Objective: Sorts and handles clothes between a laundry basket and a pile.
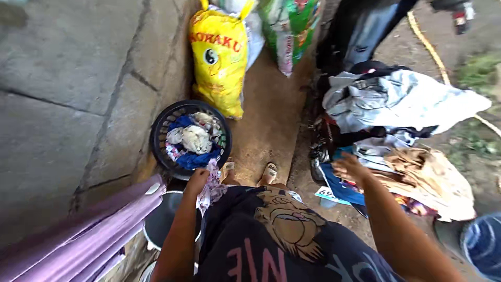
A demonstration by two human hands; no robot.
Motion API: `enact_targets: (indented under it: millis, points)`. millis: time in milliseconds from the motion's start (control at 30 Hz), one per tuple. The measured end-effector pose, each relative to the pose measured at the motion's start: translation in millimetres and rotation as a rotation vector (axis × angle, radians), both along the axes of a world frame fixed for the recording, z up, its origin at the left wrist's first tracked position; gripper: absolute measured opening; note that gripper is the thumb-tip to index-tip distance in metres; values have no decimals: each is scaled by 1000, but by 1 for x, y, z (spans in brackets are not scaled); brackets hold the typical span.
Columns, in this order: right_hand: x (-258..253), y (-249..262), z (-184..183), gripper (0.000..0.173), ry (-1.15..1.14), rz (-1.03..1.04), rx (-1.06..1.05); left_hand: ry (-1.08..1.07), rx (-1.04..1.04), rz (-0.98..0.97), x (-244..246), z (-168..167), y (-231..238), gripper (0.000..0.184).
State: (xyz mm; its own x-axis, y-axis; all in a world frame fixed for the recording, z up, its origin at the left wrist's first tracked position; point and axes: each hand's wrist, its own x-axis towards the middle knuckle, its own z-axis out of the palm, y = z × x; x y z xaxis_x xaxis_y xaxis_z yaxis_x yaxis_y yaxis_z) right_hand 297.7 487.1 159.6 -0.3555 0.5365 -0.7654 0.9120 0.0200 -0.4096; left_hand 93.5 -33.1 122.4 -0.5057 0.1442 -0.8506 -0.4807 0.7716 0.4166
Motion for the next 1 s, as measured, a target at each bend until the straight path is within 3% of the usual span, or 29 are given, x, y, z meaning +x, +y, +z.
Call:
enact_targets:
  millis: [133, 233, 367, 533, 600, 667, 767, 867, 933, 1000]
  points:
    - [47, -48, -51, 50, -301, 399, -145, -51, -170, -43, -20, -41, -5, 57]
    - [80, -53, -65, 47, -393, 474, -143, -51, -294, -117, -44, -69, 3, 62]
    - [78, -71, -36, 46, -476, 433, -80, -47, -437, -123, -79, -99, 26, 62]
    - [56, -104, -14, 46, -488, 442, -86, -67, -506, 38, -102, -156, 50, 95]
    - [44, -117, -12, 47, -511, 462, -111, -81, -514, 7, -109, -166, 56, 85]
    - [34, -126, -15, 48, -504, 482, -151, -99, -494, -82, -113, -168, 57, 60]
    - [17, -137, -15, 48, -475, 549, -166, -97, -343, -175, -116, -162, 47, 47]
    - [-21, -151, -5, 45, -334, 578, -136, 51, 2, -49, -113, -130, 31, 46]
    - [-54, -169, 12, 45, -146, 612, -113, 86, 254, -10, -105, -71, 30, 40]
    - [-82, -191, 27, 58, 115, 672, -58, 35, 475, -153, -87, 3, 36, 34]
